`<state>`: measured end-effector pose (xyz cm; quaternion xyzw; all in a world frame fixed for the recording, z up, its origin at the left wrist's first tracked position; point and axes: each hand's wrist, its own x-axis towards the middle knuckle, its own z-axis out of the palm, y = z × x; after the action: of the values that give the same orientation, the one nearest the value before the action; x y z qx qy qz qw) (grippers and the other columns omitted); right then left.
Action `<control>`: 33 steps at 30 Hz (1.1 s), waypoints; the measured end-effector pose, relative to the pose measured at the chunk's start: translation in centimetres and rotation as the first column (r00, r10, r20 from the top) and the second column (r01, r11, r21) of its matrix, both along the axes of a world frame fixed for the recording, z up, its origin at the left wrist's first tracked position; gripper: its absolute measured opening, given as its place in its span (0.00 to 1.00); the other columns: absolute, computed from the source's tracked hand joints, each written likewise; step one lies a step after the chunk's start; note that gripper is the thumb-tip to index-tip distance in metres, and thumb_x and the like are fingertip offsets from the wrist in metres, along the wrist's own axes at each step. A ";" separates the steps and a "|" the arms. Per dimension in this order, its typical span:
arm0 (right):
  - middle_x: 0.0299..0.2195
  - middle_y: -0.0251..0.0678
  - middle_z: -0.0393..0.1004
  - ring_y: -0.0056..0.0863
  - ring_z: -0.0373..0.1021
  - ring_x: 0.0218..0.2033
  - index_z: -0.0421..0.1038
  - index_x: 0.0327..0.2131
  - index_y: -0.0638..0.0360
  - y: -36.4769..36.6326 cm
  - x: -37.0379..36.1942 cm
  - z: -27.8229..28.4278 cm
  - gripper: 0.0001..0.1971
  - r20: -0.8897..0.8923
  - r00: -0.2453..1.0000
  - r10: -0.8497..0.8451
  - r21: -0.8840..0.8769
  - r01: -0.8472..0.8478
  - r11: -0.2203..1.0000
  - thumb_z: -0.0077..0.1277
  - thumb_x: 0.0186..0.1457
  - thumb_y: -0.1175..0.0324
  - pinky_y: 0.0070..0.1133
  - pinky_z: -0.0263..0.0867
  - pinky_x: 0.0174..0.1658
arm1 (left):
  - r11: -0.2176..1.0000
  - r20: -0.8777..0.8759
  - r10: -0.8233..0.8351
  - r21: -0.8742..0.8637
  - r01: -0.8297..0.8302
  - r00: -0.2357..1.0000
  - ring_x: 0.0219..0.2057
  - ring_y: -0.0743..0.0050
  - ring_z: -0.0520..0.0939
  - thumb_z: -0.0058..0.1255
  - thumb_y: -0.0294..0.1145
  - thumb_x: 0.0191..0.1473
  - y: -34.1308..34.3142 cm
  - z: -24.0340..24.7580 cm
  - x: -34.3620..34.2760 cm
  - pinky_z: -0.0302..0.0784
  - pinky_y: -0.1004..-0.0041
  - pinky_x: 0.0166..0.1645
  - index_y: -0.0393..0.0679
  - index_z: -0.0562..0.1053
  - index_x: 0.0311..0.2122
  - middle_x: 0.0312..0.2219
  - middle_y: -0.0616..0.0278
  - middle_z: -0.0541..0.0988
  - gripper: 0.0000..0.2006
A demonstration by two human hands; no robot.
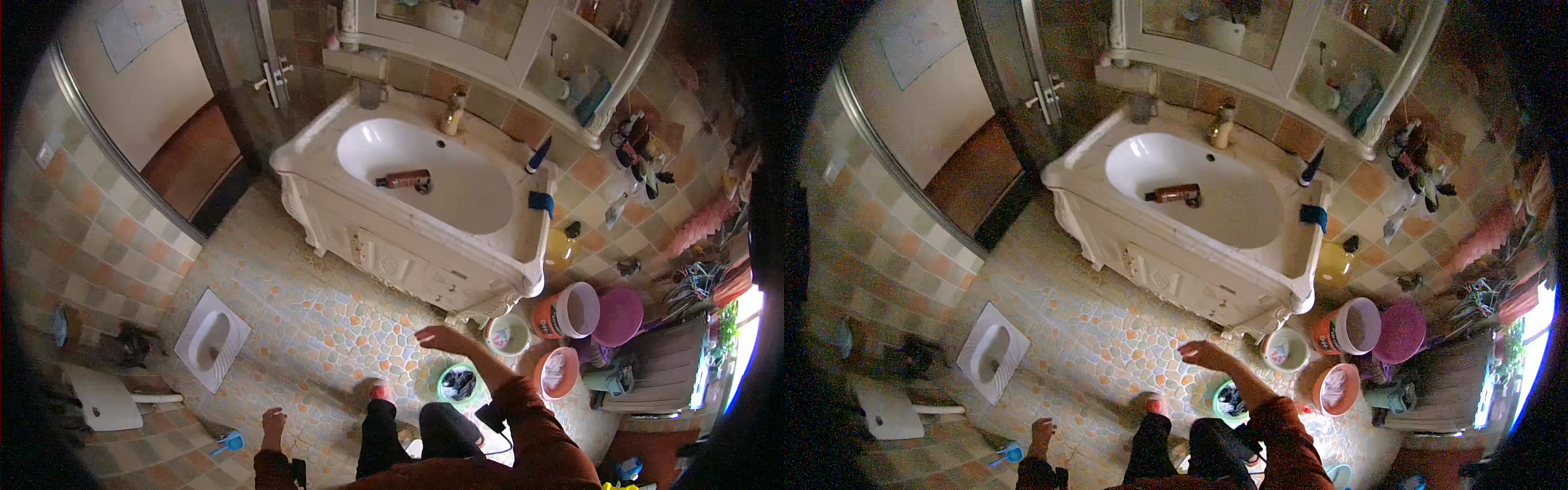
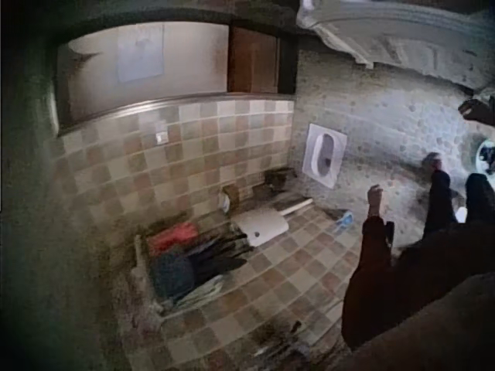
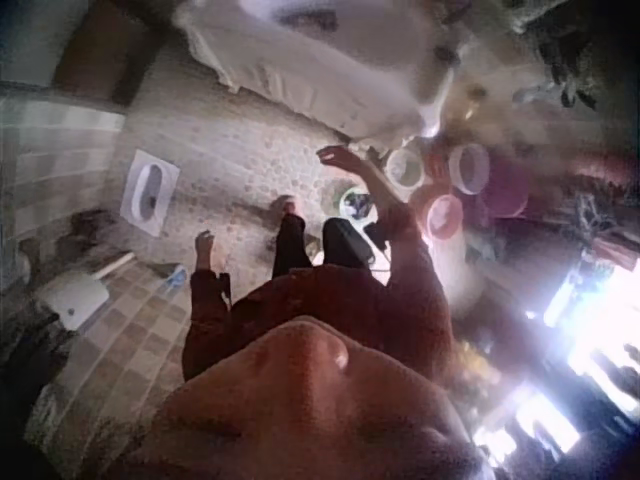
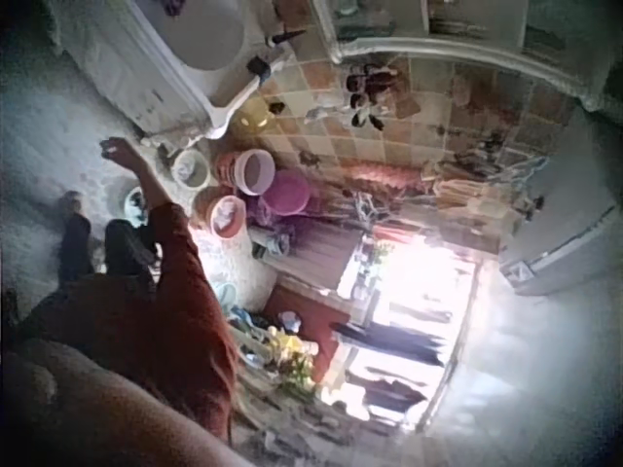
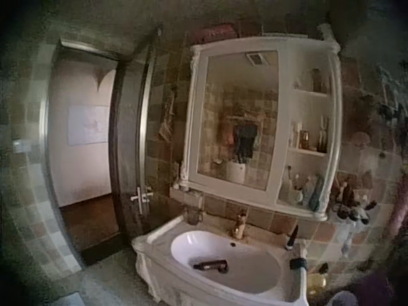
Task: Manually washing a piece of clothing in a basin in a bathroom.
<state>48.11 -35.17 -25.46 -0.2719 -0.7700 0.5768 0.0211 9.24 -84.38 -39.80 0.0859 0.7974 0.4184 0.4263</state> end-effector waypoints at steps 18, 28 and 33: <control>0.34 0.32 0.77 0.25 0.72 0.36 0.72 0.42 0.54 30.5 -14.2 9.0 0.13 -0.063 0.784 -0.617 -0.112 0.609 0.785 0.50 0.52 0.67 0.24 0.68 0.39 | 0.976 0.269 0.200 -0.135 -0.169 0.942 0.31 0.59 0.82 0.47 0.22 0.51 6.3 11.0 -0.8 0.82 0.65 0.32 0.30 0.68 0.45 0.31 0.47 0.77 0.15; 0.43 0.35 0.69 0.36 0.64 0.48 0.69 0.42 0.48 41.1 -24.3 -5.3 0.18 0.267 0.855 -0.444 0.825 0.036 0.564 0.51 0.44 0.69 0.31 0.67 0.44 | 0.998 0.050 -0.019 0.058 0.016 0.999 0.33 0.67 0.81 0.44 0.24 0.55 25.1 19.1 -2.6 0.79 0.70 0.38 0.37 0.69 0.46 0.31 0.55 0.79 0.13; 0.41 0.30 0.68 0.34 0.65 0.47 0.68 0.39 0.47 43.5 -25.9 -16.3 0.13 0.182 0.874 -0.451 0.982 -0.140 0.124 0.49 0.46 0.69 0.33 0.66 0.42 | 0.989 -0.023 -0.148 0.002 0.148 0.989 0.32 0.69 0.81 0.44 0.28 0.56 30.4 19.5 -5.6 0.78 0.71 0.39 0.35 0.69 0.46 0.30 0.53 0.79 0.13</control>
<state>22.24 8.31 -41.76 -0.3947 -0.9021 -0.1545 0.0809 3.68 -53.97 -20.27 0.1505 0.7927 0.3861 0.4472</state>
